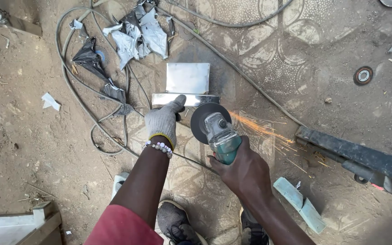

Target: Grinding and smoothing the edges of a small folded metal component using a handheld angle grinder.

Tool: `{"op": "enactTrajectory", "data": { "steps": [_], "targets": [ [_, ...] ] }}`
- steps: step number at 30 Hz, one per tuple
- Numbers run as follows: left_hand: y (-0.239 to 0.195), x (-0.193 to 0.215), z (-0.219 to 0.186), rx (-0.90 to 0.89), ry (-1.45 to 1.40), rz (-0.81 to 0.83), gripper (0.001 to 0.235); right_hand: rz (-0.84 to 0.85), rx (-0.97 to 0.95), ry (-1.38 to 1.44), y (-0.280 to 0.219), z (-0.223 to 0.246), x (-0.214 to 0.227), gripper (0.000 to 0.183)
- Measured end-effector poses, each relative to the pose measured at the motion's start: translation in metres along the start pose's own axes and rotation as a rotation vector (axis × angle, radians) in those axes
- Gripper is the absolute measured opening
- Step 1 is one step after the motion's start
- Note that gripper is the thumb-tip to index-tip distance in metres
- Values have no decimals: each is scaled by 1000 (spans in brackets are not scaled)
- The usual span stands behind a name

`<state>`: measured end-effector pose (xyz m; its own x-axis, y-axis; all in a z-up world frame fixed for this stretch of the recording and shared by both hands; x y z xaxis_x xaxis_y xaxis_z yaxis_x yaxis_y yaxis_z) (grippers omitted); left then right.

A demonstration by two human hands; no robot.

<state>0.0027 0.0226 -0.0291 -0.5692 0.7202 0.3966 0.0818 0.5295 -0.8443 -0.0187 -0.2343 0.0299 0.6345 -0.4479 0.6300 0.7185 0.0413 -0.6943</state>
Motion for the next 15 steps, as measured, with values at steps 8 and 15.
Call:
{"op": "enactTrajectory", "data": {
  "steps": [8,15],
  "targets": [
    [-3,-1,0,0,-38,-4,35,72,-115,-4,-11,-2,1,92],
    [3,-2,2,-47,-31,1,38,123,-192,16,-18,7,22,89]
  ]
}}
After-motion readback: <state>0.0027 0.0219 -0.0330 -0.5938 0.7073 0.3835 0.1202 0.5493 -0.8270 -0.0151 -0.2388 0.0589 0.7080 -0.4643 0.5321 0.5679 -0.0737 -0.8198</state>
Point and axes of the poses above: each hand's wrist, its own y-axis towards the middle knuckle, its own x-axis out of the back of the hand, z = x × y, the point moved 4 cm from there along y, towards the middle knuckle, and after that the axes turned 11 degrees about y, right-handed, at the moved point
